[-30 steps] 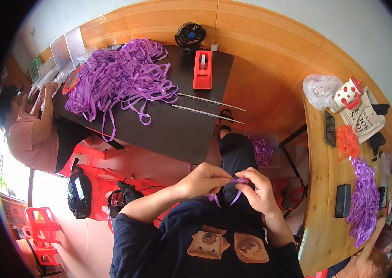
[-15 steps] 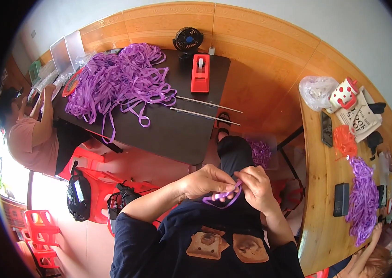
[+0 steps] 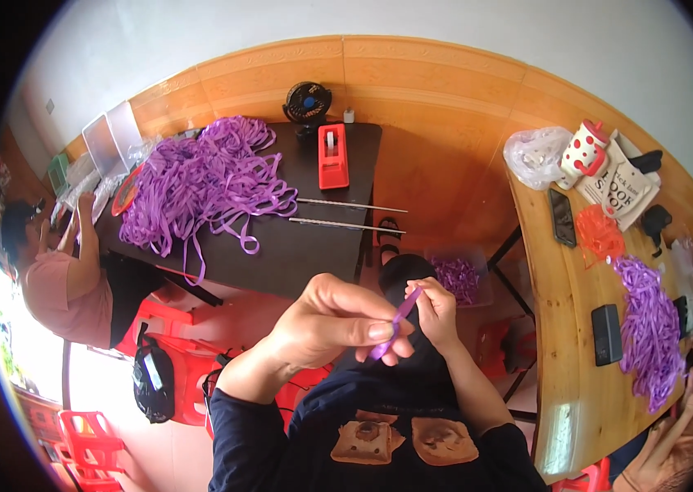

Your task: Wrapping purple ribbons around metal rods to prepare for further crafting.

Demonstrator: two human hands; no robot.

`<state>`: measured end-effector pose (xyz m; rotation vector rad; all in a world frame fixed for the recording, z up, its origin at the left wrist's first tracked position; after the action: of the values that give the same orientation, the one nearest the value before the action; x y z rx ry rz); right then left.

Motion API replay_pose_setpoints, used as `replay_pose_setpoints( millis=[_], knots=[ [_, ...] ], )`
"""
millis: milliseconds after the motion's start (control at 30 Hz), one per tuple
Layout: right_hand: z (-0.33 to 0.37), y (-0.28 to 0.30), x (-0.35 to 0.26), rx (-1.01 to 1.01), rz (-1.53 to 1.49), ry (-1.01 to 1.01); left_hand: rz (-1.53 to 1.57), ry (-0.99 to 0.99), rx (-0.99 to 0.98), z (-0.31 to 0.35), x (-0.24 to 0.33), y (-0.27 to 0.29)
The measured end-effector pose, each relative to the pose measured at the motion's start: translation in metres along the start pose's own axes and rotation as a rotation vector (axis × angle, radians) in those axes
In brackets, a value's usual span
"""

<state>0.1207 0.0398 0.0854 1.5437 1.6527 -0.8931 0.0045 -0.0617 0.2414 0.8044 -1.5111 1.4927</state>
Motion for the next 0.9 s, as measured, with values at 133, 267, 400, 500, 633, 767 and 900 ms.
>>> replay_pose_setpoints(
  millis=[133, 267, 400, 500, 633, 767, 900],
  knots=[
    [0.010, -0.008, 0.010, -0.064, 0.003, -0.071, 0.057, -0.220, -0.016, 0.011, 0.032, -0.004],
    [0.041, -0.020, 0.018, -0.246, 0.057, -0.140, 0.068, -0.352, 0.140, -0.003, 0.055, 0.020],
    [0.100, -0.033, 0.034, -0.547, -0.140, -0.631, -0.141, -0.254, 0.391, -0.054, 0.050, 0.077],
    [0.132, -0.032, 0.031, -0.599, -0.269, -0.796, -0.095, -0.129, 0.392, -0.086, 0.017, 0.114],
    [0.152, -0.028, 0.027, -0.626, -0.219, -0.875, -0.042, -0.017, 0.383, -0.102, -0.017, 0.129],
    [0.164, -0.022, 0.037, -0.579, -0.147, -0.839, -0.026, -0.013, 0.319, -0.106, -0.033, 0.116],
    [0.169, -0.016, 0.054, -0.521, -0.047, -0.751, 0.001, 0.015, 0.288, -0.102, -0.036, 0.104]
  ],
)
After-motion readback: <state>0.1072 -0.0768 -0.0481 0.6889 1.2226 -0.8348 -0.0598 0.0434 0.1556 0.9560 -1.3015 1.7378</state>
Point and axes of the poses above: each hand's wrist, its own z-axis away from the middle knuckle, its own y-axis out of the back of the hand, x = y × z, the point moved 10 cm from there along -z, towards the middle knuckle, and after that the axes turned 15 degrees about x, right-handed, at the moved point
